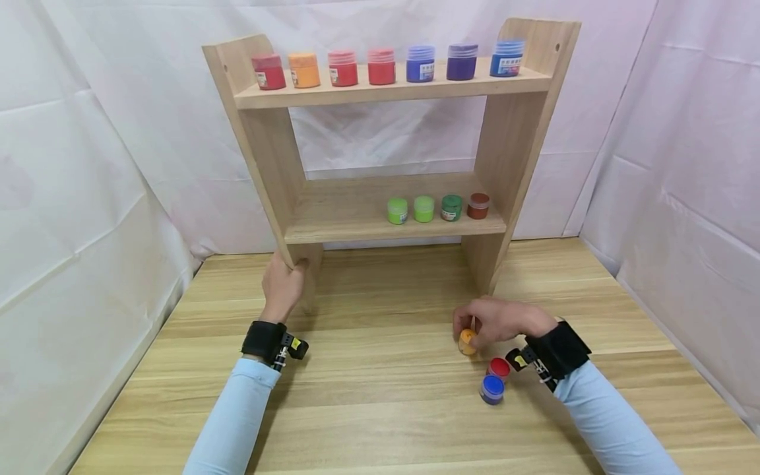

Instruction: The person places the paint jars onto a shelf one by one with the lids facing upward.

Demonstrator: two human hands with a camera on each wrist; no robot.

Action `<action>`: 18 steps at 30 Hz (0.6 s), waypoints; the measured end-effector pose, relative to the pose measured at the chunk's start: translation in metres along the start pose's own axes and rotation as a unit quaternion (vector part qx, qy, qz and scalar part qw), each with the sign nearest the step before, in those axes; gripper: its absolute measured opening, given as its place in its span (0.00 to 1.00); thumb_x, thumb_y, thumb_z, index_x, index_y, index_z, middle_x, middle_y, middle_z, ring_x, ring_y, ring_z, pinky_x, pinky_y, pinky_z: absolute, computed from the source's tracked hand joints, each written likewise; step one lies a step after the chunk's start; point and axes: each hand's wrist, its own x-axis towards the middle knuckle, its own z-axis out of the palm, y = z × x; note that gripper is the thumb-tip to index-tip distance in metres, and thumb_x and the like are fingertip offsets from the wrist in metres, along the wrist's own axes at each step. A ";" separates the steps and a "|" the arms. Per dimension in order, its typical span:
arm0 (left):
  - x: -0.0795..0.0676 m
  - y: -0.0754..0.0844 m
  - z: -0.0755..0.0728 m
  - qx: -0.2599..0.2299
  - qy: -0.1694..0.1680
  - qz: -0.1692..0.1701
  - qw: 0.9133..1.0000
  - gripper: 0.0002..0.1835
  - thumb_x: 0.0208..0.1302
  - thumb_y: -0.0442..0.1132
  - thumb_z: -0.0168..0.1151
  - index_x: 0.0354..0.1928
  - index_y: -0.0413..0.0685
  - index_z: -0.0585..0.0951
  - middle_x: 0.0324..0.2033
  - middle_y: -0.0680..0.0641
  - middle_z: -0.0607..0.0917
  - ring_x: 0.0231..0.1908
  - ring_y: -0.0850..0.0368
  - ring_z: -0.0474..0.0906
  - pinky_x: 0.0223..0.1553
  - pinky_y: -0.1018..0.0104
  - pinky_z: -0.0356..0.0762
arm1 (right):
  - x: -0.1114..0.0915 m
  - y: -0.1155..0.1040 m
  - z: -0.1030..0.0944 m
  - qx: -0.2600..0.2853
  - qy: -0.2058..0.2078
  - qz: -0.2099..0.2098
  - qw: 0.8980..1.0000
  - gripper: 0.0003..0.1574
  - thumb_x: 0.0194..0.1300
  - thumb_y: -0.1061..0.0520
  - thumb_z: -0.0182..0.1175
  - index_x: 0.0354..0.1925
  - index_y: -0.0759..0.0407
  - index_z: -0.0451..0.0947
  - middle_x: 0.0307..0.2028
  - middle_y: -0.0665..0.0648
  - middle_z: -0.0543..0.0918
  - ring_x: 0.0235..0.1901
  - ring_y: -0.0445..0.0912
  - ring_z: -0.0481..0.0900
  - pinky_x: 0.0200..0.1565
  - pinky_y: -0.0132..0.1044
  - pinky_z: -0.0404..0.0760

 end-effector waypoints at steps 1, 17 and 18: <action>0.000 0.000 0.000 0.000 0.000 0.001 1.000 0.18 0.60 0.39 0.56 0.52 0.43 0.75 0.46 0.42 0.81 0.41 0.45 0.78 0.35 0.47 0.73 | 0.000 0.000 0.000 -0.004 0.003 -0.005 1.000 0.14 0.53 0.61 0.66 0.40 0.50 0.79 0.35 0.48 0.79 0.35 0.47 0.74 0.35 0.39 0.75; 0.001 -0.001 0.000 0.002 -0.001 0.001 1.000 0.18 0.59 0.38 0.57 0.52 0.42 0.76 0.46 0.41 0.81 0.42 0.44 0.78 0.37 0.46 0.72 | 0.005 0.008 0.005 -0.017 0.006 0.018 1.000 0.20 0.47 0.62 0.70 0.40 0.48 0.79 0.33 0.52 0.77 0.34 0.46 0.71 0.35 0.39 0.68; 0.001 -0.001 0.000 0.002 0.000 0.001 1.000 0.18 0.59 0.38 0.57 0.52 0.42 0.76 0.46 0.41 0.81 0.42 0.44 0.78 0.37 0.46 0.72 | 0.005 0.008 0.005 -0.017 0.006 0.019 1.000 0.20 0.47 0.62 0.70 0.40 0.48 0.79 0.33 0.52 0.77 0.35 0.46 0.70 0.35 0.39 0.68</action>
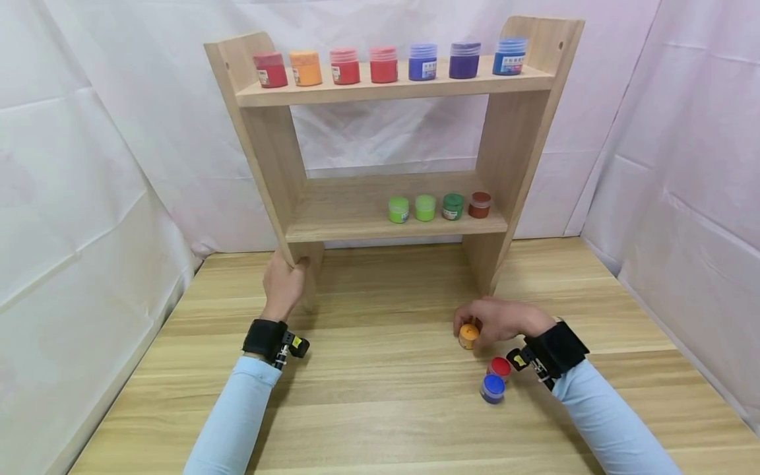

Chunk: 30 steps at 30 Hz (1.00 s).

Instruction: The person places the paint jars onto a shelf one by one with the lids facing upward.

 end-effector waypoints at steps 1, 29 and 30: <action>0.000 0.000 0.000 0.001 0.001 0.000 1.000 0.18 0.59 0.38 0.57 0.51 0.42 0.76 0.46 0.41 0.81 0.42 0.45 0.78 0.37 0.46 0.72 | 0.000 0.001 0.000 0.001 0.000 0.002 1.000 0.20 0.46 0.62 0.70 0.40 0.47 0.78 0.33 0.51 0.77 0.35 0.46 0.70 0.35 0.39 0.68; -0.002 0.001 0.001 0.007 -0.004 -0.005 1.000 0.16 0.60 0.41 0.55 0.49 0.45 0.76 0.43 0.43 0.81 0.38 0.46 0.78 0.33 0.48 0.73 | 0.006 0.009 0.003 -0.027 0.053 -0.028 0.998 0.18 0.49 0.60 0.67 0.40 0.50 0.78 0.35 0.48 0.76 0.35 0.46 0.72 0.37 0.39 0.70; -0.002 0.001 0.001 0.006 -0.004 -0.005 1.000 0.16 0.60 0.40 0.55 0.50 0.45 0.76 0.44 0.43 0.81 0.38 0.46 0.78 0.33 0.48 0.73 | 0.007 0.008 0.003 -0.026 0.054 -0.029 0.998 0.18 0.49 0.61 0.68 0.40 0.50 0.79 0.35 0.48 0.76 0.35 0.47 0.72 0.37 0.39 0.70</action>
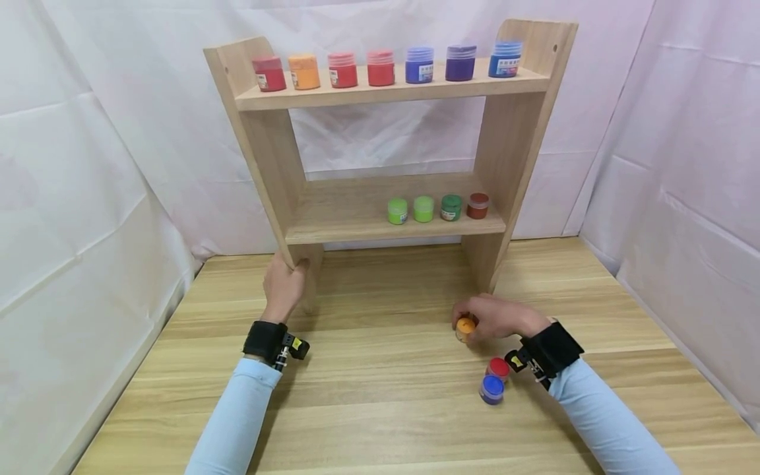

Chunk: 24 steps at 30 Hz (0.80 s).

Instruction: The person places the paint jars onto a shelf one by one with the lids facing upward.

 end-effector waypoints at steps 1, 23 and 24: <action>0.000 0.000 0.000 -0.002 0.000 0.000 1.000 0.16 0.61 0.40 0.54 0.50 0.45 0.76 0.44 0.43 0.81 0.38 0.46 0.78 0.33 0.48 0.73 | 0.000 0.000 0.000 0.000 0.001 -0.001 1.000 0.18 0.49 0.61 0.67 0.41 0.51 0.79 0.35 0.48 0.76 0.35 0.47 0.72 0.37 0.39 0.70; 0.000 0.002 -0.001 -0.004 0.007 0.010 1.000 0.17 0.59 0.38 0.56 0.51 0.44 0.76 0.44 0.43 0.81 0.39 0.46 0.79 0.32 0.49 0.73 | 0.001 -0.001 -0.001 0.024 0.042 -0.014 0.999 0.18 0.53 0.58 0.69 0.43 0.51 0.75 0.32 0.47 0.78 0.29 0.43 0.74 0.32 0.35 0.76; 0.000 0.002 -0.001 -0.003 0.007 0.010 1.000 0.17 0.59 0.38 0.56 0.51 0.44 0.76 0.44 0.43 0.81 0.39 0.46 0.79 0.32 0.49 0.73 | 0.001 -0.001 -0.002 0.021 0.044 -0.016 0.999 0.18 0.53 0.57 0.69 0.43 0.51 0.75 0.32 0.47 0.78 0.29 0.42 0.74 0.32 0.35 0.76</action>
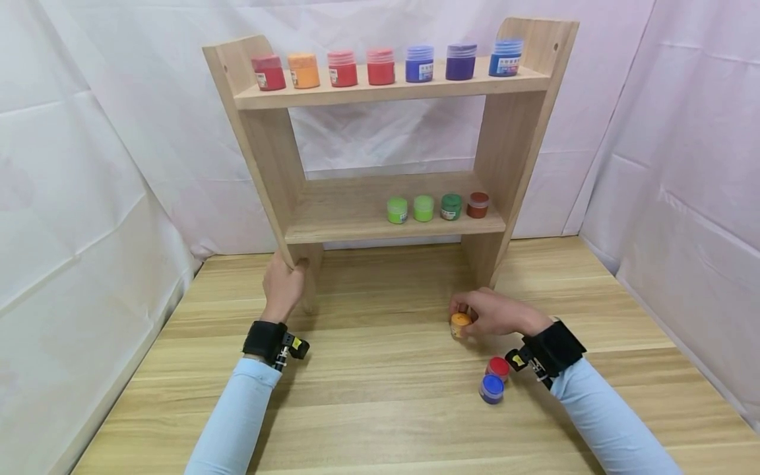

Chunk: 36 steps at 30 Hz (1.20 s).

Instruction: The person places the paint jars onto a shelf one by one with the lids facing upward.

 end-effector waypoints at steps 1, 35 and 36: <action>0.000 0.000 0.000 0.000 0.000 -0.001 1.000 0.17 0.59 0.38 0.56 0.51 0.43 0.76 0.44 0.43 0.81 0.38 0.46 0.79 0.32 0.49 0.73 | 0.000 0.000 0.000 -0.003 0.002 -0.002 1.000 0.18 0.54 0.57 0.68 0.43 0.51 0.75 0.33 0.47 0.78 0.29 0.42 0.74 0.32 0.35 0.77; 0.003 -0.002 0.001 0.004 0.007 -0.009 1.000 0.17 0.57 0.39 0.58 0.49 0.43 0.77 0.44 0.42 0.82 0.40 0.46 0.78 0.34 0.48 0.72 | 0.013 -0.032 -0.015 -0.047 0.079 -0.093 0.991 0.17 0.56 0.52 0.67 0.44 0.49 0.76 0.32 0.43 0.77 0.25 0.39 0.73 0.28 0.31 0.74; 0.002 -0.002 0.001 0.002 0.006 -0.010 1.000 0.17 0.58 0.39 0.58 0.49 0.43 0.77 0.44 0.42 0.82 0.40 0.46 0.78 0.34 0.48 0.72 | 0.015 -0.035 -0.016 -0.048 0.080 -0.099 0.991 0.17 0.56 0.52 0.67 0.44 0.50 0.76 0.32 0.43 0.77 0.25 0.39 0.73 0.28 0.31 0.74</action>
